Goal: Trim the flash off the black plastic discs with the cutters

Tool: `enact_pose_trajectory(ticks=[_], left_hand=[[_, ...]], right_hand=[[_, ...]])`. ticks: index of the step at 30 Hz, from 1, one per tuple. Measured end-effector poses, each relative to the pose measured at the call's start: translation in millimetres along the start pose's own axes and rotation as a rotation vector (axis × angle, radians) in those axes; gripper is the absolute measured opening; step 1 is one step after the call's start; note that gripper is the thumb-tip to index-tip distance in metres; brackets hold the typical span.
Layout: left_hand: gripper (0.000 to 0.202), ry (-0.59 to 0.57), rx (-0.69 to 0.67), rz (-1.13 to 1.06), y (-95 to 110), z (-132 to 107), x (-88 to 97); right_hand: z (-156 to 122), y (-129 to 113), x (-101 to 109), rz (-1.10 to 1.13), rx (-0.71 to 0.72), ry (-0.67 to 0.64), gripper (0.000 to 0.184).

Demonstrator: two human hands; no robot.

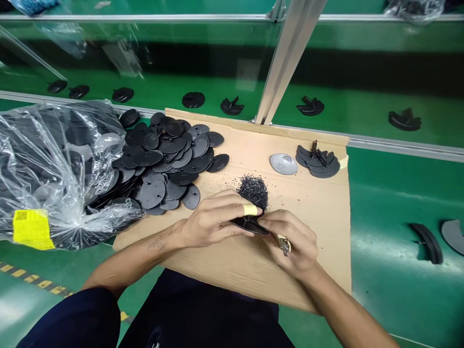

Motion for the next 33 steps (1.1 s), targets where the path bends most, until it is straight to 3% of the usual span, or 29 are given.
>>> enact_pose_trajectory(ticks=[12, 21, 25, 33], left_hand=[[0.013, 0.13, -0.024, -0.054, 1, -7, 3.3], [0.028, 0.04, 0.059, -0.107, -8, -5, -4.8], [0.024, 0.047, 0.117, -0.165, -15, -8, -3.5], [0.015, 0.113, -0.03, -0.101, -8, -10, -0.6]], right_hand=[[3, -1, -1, 0.027, -0.013, -0.037, 0.027], [4, 1, 1, 0.077, -0.058, -0.024, 0.026], [5, 2, 0, 0.106, -0.084, -0.049, 0.025], [4, -1, 1, 0.021, -0.024, -0.031, 0.029]])
Point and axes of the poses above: each hand's wrist, its own z-axis towards the middle knuckle, its own x-axis out of the back of the hand, y = z × x, the point moved 8 cm from there along z, towards the middle knuckle, and after that the axes turned 5 degrees about -y, right-handed, at the moved point
